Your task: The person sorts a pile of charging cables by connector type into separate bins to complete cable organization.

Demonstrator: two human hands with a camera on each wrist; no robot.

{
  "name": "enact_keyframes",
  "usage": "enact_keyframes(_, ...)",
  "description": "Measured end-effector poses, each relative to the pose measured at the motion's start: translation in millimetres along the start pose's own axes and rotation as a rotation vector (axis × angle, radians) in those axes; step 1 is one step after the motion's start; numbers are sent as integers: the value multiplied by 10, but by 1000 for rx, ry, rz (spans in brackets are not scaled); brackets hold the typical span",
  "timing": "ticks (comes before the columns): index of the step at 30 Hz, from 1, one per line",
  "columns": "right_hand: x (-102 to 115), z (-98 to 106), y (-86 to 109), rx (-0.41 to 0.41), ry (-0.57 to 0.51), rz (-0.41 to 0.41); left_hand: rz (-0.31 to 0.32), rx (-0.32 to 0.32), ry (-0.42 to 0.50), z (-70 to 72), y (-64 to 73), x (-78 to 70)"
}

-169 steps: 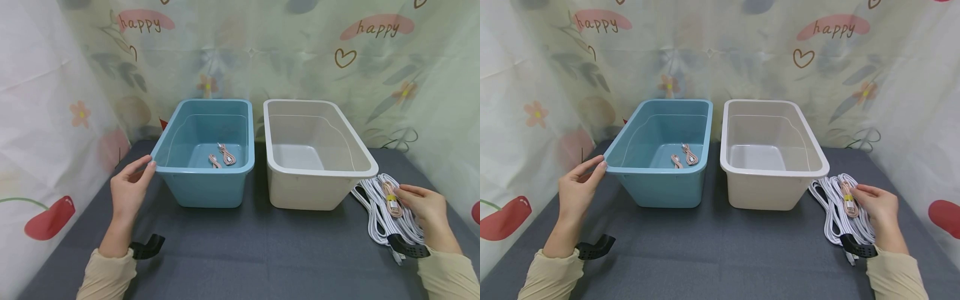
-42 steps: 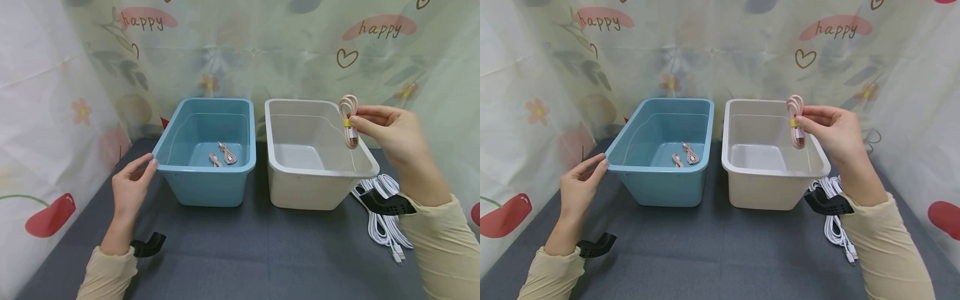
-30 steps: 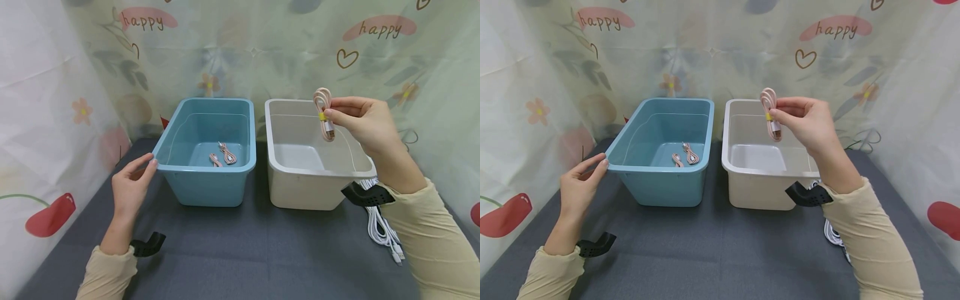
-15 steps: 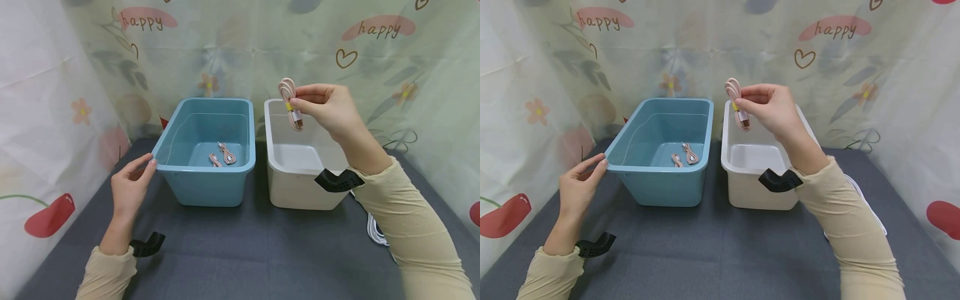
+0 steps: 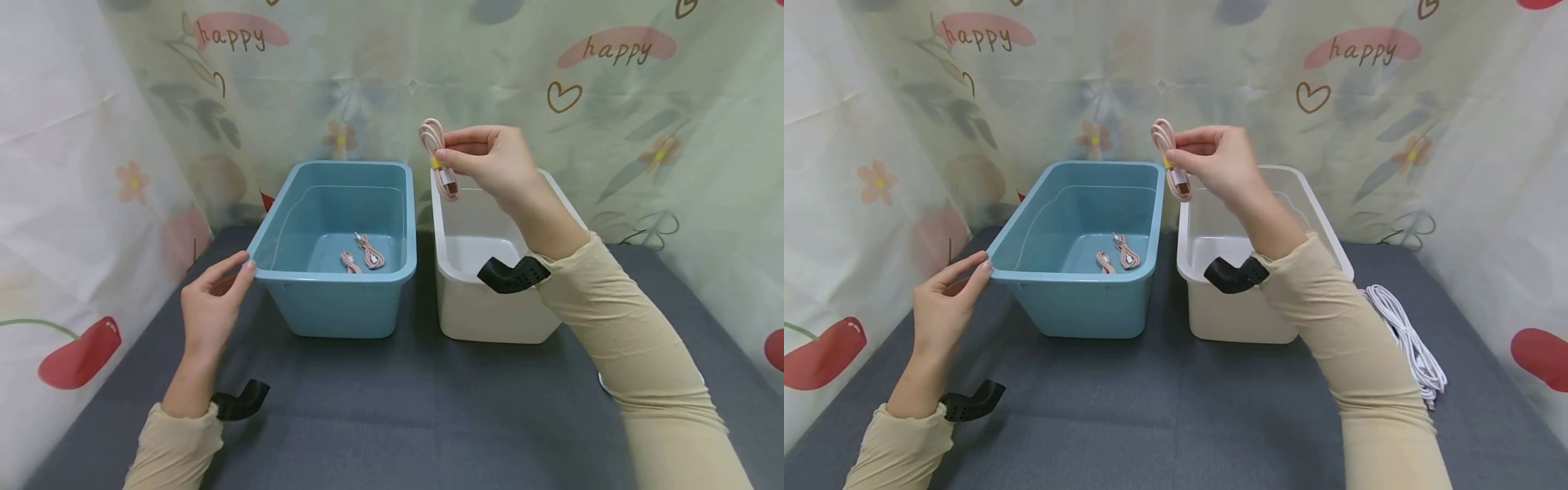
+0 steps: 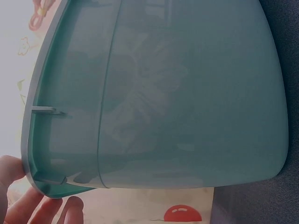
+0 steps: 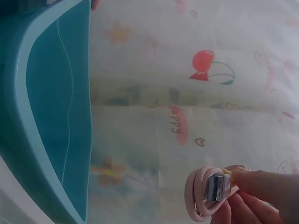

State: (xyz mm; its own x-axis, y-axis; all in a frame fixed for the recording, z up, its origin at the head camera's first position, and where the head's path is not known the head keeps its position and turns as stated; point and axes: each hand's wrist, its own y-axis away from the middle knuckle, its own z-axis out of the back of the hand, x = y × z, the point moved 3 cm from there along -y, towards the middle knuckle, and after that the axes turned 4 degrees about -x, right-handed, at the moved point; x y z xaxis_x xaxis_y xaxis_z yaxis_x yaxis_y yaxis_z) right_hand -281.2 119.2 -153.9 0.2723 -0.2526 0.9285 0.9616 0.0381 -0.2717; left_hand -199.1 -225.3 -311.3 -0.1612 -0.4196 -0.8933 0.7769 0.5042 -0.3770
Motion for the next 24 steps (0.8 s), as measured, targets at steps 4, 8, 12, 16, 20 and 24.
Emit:
enact_keyframes(4, -29, -81, -86, 3, -6, -10, 2, 1, 4, 3, 3, -1)
enact_keyframes(8, -56, -173, -168, 13, -3, -30, -6, -2, 3, 8, 9, -6)
enact_keyframes(12, -109, -276, -257, 11, 20, -69, -15, -5, 0, 12, 13, -12)
enact_keyframes(16, -165, -395, -345, 15, 26, -116, -15, -2, 2, 10, 10, -15)
enact_keyframes(20, -199, -520, -425, 22, 16, -152, -12, -1, 3, 10, 9, -9)
enact_keyframes(24, -231, -622, -505, 8, 8, -183, -9, 1, 2, 6, 2, 0)
